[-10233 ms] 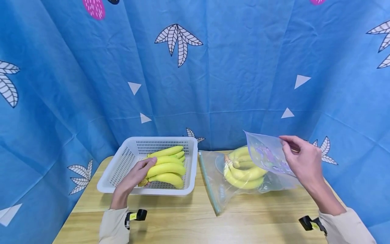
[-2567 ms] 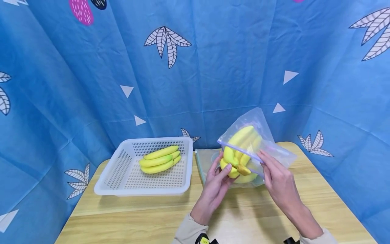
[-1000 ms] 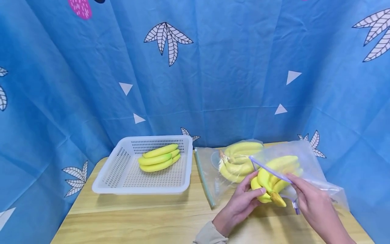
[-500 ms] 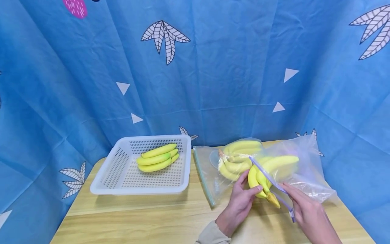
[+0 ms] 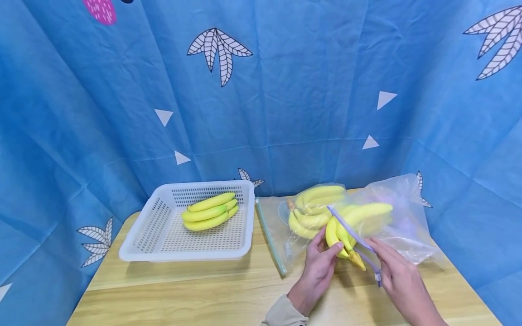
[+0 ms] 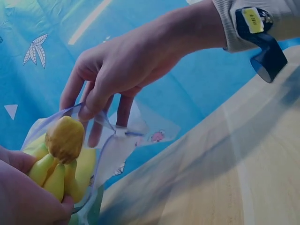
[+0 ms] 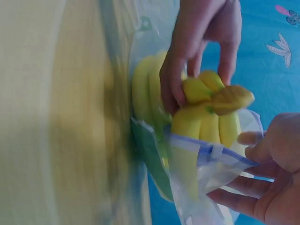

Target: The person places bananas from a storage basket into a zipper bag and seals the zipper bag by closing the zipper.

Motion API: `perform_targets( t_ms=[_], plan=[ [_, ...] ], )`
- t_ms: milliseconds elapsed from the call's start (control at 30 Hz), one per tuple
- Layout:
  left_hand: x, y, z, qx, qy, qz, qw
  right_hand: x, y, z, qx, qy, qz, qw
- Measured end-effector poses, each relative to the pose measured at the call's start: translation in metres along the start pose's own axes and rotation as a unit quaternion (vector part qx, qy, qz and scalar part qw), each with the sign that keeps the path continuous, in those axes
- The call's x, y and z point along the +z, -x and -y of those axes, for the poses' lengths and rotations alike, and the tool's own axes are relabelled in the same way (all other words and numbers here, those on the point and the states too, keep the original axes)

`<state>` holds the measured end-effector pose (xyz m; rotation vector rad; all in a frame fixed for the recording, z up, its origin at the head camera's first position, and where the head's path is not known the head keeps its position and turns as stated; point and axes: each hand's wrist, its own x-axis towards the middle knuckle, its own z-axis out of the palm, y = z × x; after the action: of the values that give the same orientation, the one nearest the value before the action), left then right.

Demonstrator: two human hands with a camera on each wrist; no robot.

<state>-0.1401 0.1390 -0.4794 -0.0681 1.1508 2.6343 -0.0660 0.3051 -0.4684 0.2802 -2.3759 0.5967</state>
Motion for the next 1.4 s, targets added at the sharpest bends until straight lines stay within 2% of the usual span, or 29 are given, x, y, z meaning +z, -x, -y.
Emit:
perform_targets(
  t_ms=[100, 200, 433, 533, 667, 767, 900, 1000, 1133, 1200, 1267, 1333, 1400],
  plan=[
    [0.0, 0.002, -0.001, -0.005, 0.005, 0.01, 0.9999, 0.001, 0.002, 0.004, -0.001, -0.008, -0.008, 1.0],
    [0.002, 0.004, -0.004, 0.004, 0.005, 0.025, 0.9997, -0.002, 0.001, 0.006, -0.008, -0.027, -0.025, 0.999],
    [0.008, 0.008, -0.011, 0.024, -0.061, 0.036, 0.9972, -0.007, -0.007, 0.009, -0.036, -0.032, -0.04, 0.998],
    [0.009, 0.007, -0.011, 0.026, -0.033, 0.032, 0.9986, -0.003, -0.006, 0.012, -0.027, -0.026, -0.036, 0.999],
    [0.01, 0.006, -0.01, 0.019, 0.04, 0.011, 0.999, 0.006, 0.002, 0.014, 0.004, -0.022, -0.043, 0.999],
    [0.01, 0.006, -0.009, 0.014, 0.067, 0.0, 0.9976, 0.014, 0.008, 0.013, 0.046, -0.014, -0.064, 0.997],
    [0.009, 0.006, -0.009, 0.009, 0.086, 0.001, 0.9962, 0.025, 0.01, 0.008, 0.102, -0.008, -0.098, 0.99],
    [0.008, 0.008, -0.009, 0.003, 0.088, -0.003, 0.9961, 0.031, 0.007, 0.003, 0.105, 0.0, -0.139, 0.985],
    [0.01, 0.011, -0.007, 0.005, 0.047, 0.0, 0.9989, 0.032, 0.003, -0.002, 0.064, 0.03, -0.204, 0.976],
    [0.012, 0.013, -0.005, 0.022, 0.0, 0.006, 0.9997, 0.032, 0.001, -0.004, 0.038, 0.041, -0.226, 0.973],
    [0.013, 0.014, -0.004, 0.052, -0.051, 0.01, 0.9973, 0.031, 0.0, -0.005, 0.018, 0.044, -0.235, 0.971],
    [0.014, 0.016, -0.004, 0.101, -0.12, 0.007, 0.9876, 0.03, 0.0, -0.006, 0.001, 0.048, -0.233, 0.971],
    [0.015, 0.016, -0.004, 0.158, -0.191, 0.005, 0.9687, 0.028, 0.001, -0.006, -0.016, 0.053, -0.224, 0.973]
  ],
)
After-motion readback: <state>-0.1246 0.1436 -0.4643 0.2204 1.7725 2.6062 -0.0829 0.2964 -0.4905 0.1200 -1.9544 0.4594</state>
